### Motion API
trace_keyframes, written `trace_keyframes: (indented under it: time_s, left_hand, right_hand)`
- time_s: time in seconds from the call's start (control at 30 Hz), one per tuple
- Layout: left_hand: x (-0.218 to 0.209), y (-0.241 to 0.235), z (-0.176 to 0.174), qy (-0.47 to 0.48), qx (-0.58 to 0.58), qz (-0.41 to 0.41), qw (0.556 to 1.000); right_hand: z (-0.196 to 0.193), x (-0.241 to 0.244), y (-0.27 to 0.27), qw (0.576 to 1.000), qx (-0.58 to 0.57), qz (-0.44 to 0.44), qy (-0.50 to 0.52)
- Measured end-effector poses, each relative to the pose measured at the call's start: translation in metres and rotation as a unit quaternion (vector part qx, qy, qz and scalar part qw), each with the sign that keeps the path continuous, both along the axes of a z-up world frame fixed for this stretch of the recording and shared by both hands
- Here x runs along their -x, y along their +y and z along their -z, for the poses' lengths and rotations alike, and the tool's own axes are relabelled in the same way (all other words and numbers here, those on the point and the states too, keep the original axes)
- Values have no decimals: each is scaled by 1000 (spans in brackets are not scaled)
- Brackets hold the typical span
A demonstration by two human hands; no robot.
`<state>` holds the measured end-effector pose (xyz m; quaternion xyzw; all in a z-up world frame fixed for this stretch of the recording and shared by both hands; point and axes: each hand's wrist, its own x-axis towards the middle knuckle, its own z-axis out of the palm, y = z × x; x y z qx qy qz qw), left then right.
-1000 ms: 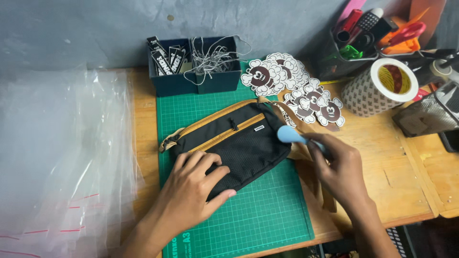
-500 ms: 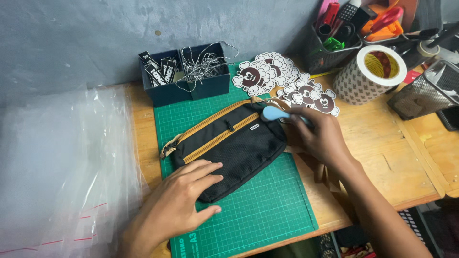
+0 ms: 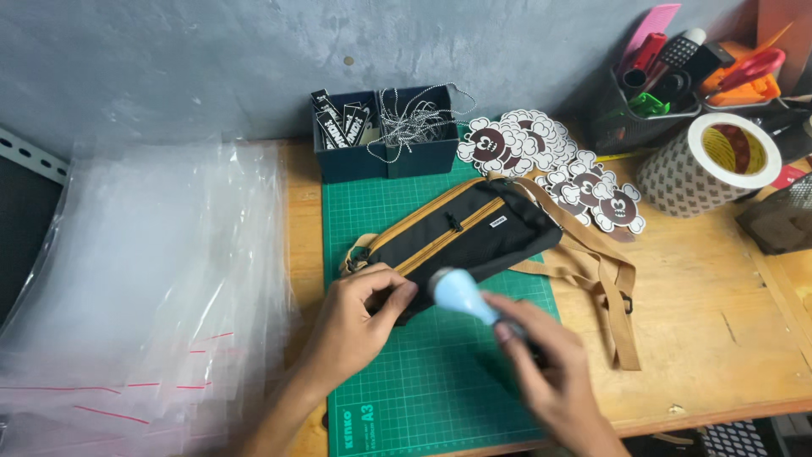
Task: The person uses a small blue brush to clean the exterior and interior of a black shoulder bag with a tan strap. They then attach a small decorative tag to the bag's zipper pull.
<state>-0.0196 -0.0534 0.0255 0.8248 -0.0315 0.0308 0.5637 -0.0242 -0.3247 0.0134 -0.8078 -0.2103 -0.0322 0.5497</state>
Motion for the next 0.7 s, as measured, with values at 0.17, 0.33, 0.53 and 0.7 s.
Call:
trace_keyframes:
  time_s: [0.17, 0.33, 0.53, 0.7]
  left_hand:
    - [1, -1, 9, 26, 112, -22, 993]
    - [1, -4, 21, 74, 169, -30, 982]
    - [-2, -1, 23, 124, 192, 26, 973]
    - [-3, -1, 33, 88, 172, 44, 980]
  right_hand:
    - [16, -16, -6, 986, 1, 156, 60]
    - [17, 12, 20, 992, -44, 6, 118]
    - [8, -21, 8, 980, 41, 142, 130]
    - [18, -17, 5, 984, 32, 51, 168]
